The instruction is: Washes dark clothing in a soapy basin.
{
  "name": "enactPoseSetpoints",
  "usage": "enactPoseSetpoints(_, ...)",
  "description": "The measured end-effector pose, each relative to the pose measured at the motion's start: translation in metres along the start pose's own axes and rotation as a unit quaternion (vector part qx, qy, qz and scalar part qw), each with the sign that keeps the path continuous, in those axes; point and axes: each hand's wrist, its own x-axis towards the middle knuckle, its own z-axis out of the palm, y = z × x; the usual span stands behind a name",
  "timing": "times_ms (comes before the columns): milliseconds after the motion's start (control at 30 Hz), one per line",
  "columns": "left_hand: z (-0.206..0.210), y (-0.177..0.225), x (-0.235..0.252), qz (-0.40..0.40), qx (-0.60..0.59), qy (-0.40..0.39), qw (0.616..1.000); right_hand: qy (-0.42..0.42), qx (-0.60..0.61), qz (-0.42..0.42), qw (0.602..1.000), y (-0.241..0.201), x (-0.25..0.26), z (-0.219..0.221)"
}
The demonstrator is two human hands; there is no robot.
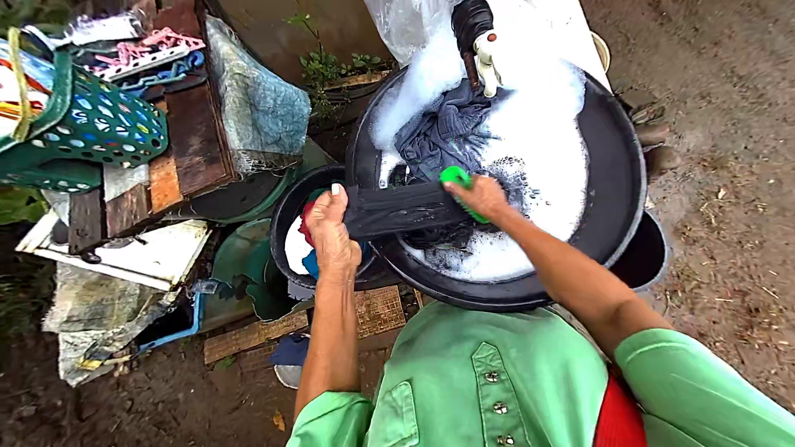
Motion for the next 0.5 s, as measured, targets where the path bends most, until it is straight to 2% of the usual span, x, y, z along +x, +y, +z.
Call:
enactPoseSetpoints(33, -0.009, 0.003, 0.006, 0.021, 0.061, 0.008, 0.998, 0.017, -0.017, 0.029, 0.999, 0.019, 0.010, -0.017)
enactPoseSetpoints(67, -0.017, 0.002, 0.011, 0.039, 0.174, 0.013, 0.984, 0.044, -0.020, 0.058, 0.997, 0.036, 0.013, -0.035)
enactPoseSetpoints(133, -0.026, 0.006, 0.021, 0.066, 0.425, -0.017, 0.903, 0.110, 0.025, 0.109, 0.988, 0.067, 0.009, -0.066)
enactPoseSetpoints(167, -0.020, 0.010, 0.027, 0.064, 0.496, -0.040, 0.865, 0.142, 0.063, 0.126, 0.980, 0.078, 0.006, -0.078)
enactPoseSetpoints(233, 0.005, 0.010, 0.034, 0.081, 0.550, -0.095, 0.825, 0.204, 0.155, 0.145, 0.956, 0.092, 0.001, -0.087)
enactPoseSetpoints(300, 0.043, -0.001, 0.039, 0.076, 0.559, -0.184, 0.805, 0.228, 0.242, 0.165, 0.929, 0.092, 0.003, -0.081)
enactPoseSetpoints(400, 0.104, -0.047, 0.049, -0.011, 0.530, -0.328, 0.782, 0.195, 0.305, 0.188, 0.913, 0.082, 0.009, -0.063)
enactPoseSetpoints(500, 0.143, -0.082, 0.041, -0.085, 0.565, -0.345, 0.744, 0.113, 0.253, 0.195, 0.941, 0.081, 0.016, -0.039)
